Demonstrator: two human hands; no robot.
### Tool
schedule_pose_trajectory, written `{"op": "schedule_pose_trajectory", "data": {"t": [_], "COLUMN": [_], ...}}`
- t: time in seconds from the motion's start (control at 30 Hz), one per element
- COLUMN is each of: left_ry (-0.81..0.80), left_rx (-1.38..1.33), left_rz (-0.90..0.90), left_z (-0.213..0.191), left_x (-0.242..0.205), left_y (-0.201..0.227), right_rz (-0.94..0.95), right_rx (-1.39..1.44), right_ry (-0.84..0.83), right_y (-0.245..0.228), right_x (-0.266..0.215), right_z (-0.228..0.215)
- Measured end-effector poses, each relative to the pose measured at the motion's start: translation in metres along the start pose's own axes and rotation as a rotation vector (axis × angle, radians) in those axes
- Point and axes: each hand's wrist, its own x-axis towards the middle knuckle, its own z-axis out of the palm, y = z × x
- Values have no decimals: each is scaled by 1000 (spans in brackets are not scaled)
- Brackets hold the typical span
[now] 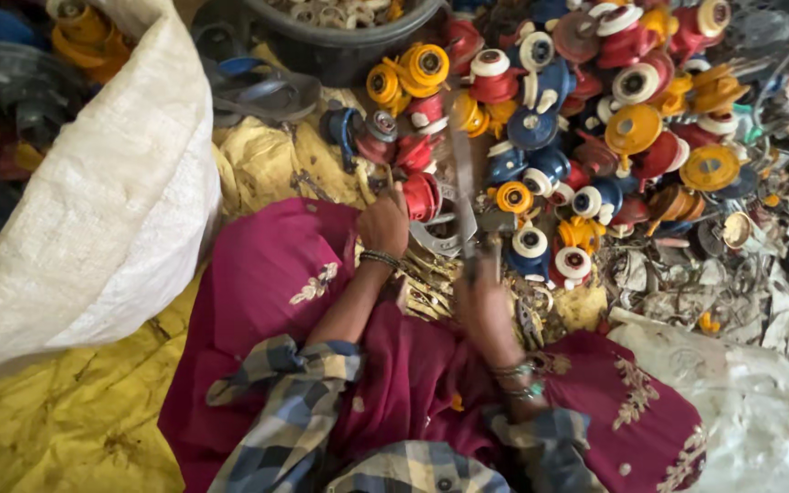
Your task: The person sits on the floor and uses a hammer to strike colorful plastic components placed in a metal jig, separating them into pieces. The person handles multiple parts one at a time, striking them repeatedly until they break apart.
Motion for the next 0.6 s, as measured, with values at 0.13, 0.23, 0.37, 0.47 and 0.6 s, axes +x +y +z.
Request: {"op": "schedule_pose_trajectory", "data": {"t": [0.13, 0.23, 0.37, 0.47, 0.6], "left_ry": [12, -16, -6, -131, -119], "left_rx": [-6, 16, 30, -88, -35], "left_rz": [49, 50, 59, 30, -45], "left_z": [-3, -3, -10, -11, 9], "left_x": [-4, -1, -3, -5, -16], "left_y": [-4, 2, 1, 10, -7], "right_rz": [-109, -101, -355, -471, -503], "right_rx": [65, 701, -710, -608, -139], "right_ry": [334, 554, 274, -250, -7], "right_y": [-43, -33, 31, 89, 138], "right_x": [3, 5, 4, -6, -31], "right_z": [-71, -86, -12, 67, 105]}}
